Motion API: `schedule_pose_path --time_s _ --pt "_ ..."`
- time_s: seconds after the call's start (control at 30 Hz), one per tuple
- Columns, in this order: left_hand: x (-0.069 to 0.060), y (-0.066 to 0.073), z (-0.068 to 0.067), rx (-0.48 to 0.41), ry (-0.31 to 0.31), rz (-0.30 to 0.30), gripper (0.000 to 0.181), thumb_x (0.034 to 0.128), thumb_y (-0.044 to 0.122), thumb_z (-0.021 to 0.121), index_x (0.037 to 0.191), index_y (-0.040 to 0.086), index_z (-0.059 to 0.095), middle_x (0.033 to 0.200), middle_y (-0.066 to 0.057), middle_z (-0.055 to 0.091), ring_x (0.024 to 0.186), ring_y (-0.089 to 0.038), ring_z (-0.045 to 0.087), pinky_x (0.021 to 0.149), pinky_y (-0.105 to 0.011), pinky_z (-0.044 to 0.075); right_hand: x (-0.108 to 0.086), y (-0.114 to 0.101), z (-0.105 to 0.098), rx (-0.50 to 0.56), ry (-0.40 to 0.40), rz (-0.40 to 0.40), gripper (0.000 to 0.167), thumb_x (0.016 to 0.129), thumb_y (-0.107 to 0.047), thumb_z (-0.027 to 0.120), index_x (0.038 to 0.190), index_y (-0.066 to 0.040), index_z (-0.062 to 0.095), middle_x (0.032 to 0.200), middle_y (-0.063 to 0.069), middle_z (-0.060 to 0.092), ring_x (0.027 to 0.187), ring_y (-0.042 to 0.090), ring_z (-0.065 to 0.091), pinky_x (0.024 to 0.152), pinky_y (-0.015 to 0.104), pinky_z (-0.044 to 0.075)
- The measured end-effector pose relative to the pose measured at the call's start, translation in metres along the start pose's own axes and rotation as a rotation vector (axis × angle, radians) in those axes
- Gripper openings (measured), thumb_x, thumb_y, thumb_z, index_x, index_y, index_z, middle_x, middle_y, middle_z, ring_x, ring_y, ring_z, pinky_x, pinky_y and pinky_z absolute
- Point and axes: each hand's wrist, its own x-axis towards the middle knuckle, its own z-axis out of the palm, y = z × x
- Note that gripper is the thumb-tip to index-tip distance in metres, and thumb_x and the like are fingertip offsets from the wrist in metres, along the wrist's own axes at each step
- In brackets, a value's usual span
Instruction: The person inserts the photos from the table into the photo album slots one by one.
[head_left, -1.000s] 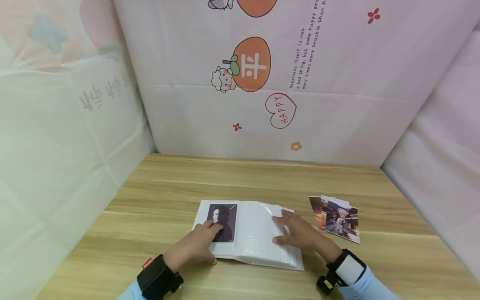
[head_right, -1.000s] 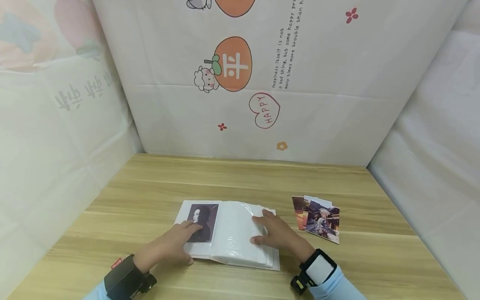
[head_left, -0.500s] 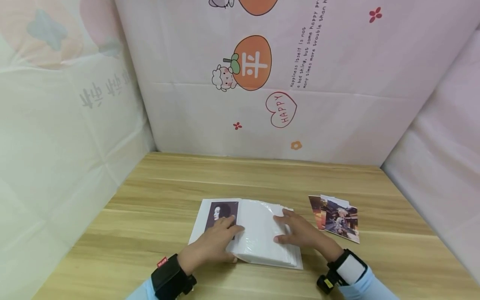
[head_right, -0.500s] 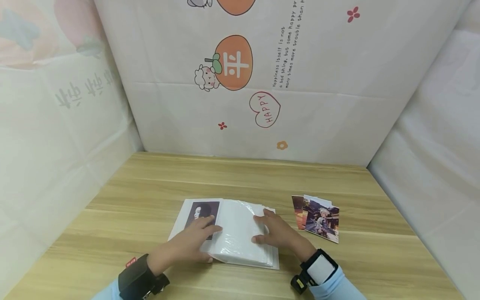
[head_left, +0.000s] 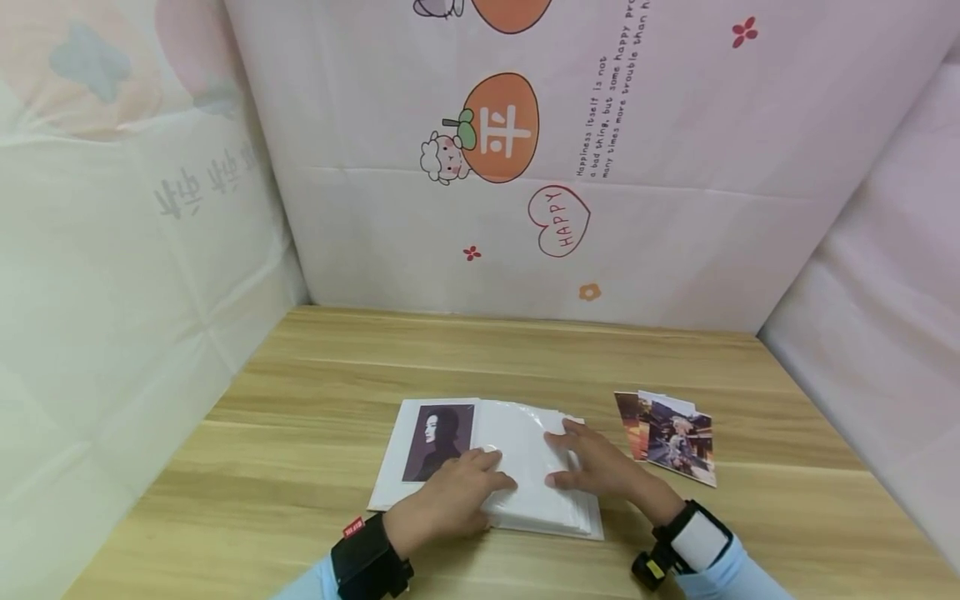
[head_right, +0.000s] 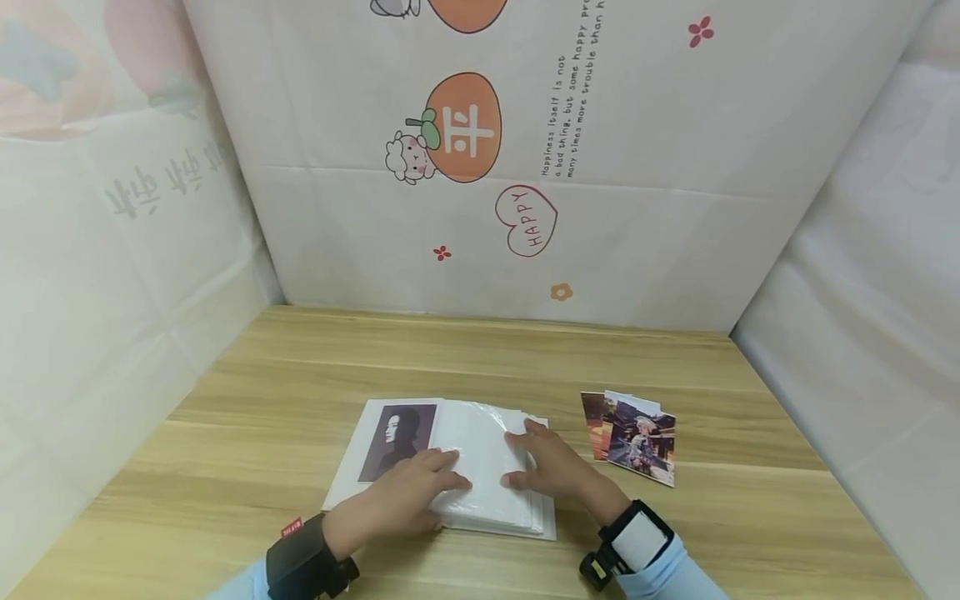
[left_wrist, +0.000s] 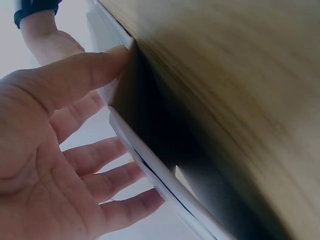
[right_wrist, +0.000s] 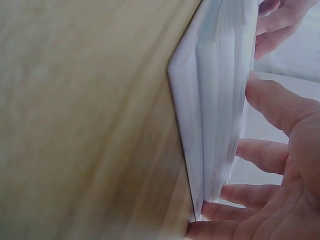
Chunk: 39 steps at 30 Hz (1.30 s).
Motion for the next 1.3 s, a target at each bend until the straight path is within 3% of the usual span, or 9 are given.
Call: schedule_pose_path --time_s 0.2,0.5,0.7,0.93,1.3 --pt "0.002 0.003 0.000 0.045 0.019 0.001 0.049 0.0655 0.021 0.081 0.113 0.025 0.067 0.119 -0.002 0.051 0.109 -0.021 0.048 0.075 -0.036 0.046 -0.001 -0.001 0.000 0.005 -0.006 0.024 0.069 0.083 -0.039 0.067 0.129 0.008 0.049 0.132 0.039 0.035 0.122 0.053 0.030 0.094 0.063 0.026" --pt "0.003 0.004 0.000 0.052 0.019 -0.018 0.050 0.0636 0.018 0.081 0.111 0.025 0.067 0.115 -0.001 0.052 0.108 -0.021 0.048 0.073 -0.036 0.046 -0.002 -0.002 0.001 0.014 -0.016 0.050 0.070 0.084 -0.040 0.066 0.133 0.005 0.045 0.136 0.038 0.029 0.125 0.052 0.027 0.095 0.064 0.025" --pt "0.002 0.005 0.000 0.054 0.017 -0.016 0.049 0.0635 0.019 0.081 0.110 0.025 0.067 0.115 -0.001 0.052 0.107 -0.021 0.048 0.072 -0.036 0.046 -0.003 0.004 -0.004 -0.023 0.074 0.112 0.068 0.081 -0.032 0.070 0.134 0.002 0.044 0.135 0.037 0.031 0.122 0.051 0.033 0.093 0.062 0.031" --pt "0.001 0.005 0.001 0.061 0.023 -0.013 0.050 0.0637 0.018 0.080 0.111 0.024 0.067 0.116 -0.001 0.051 0.105 -0.019 0.048 0.071 -0.034 0.045 -0.013 0.031 -0.025 -0.107 0.198 0.123 0.060 0.080 -0.020 0.072 0.129 0.005 0.048 0.127 0.035 0.042 0.115 0.048 0.042 0.088 0.059 0.037" --pt "0.002 0.007 -0.001 0.077 0.028 -0.001 0.048 0.0648 0.019 0.079 0.111 0.024 0.066 0.113 -0.001 0.052 0.102 -0.017 0.047 0.068 -0.032 0.044 -0.046 0.084 -0.061 -0.177 0.218 0.252 0.059 0.083 -0.017 0.069 0.127 0.014 0.044 0.120 0.040 0.042 0.105 0.054 0.045 0.081 0.061 0.039"
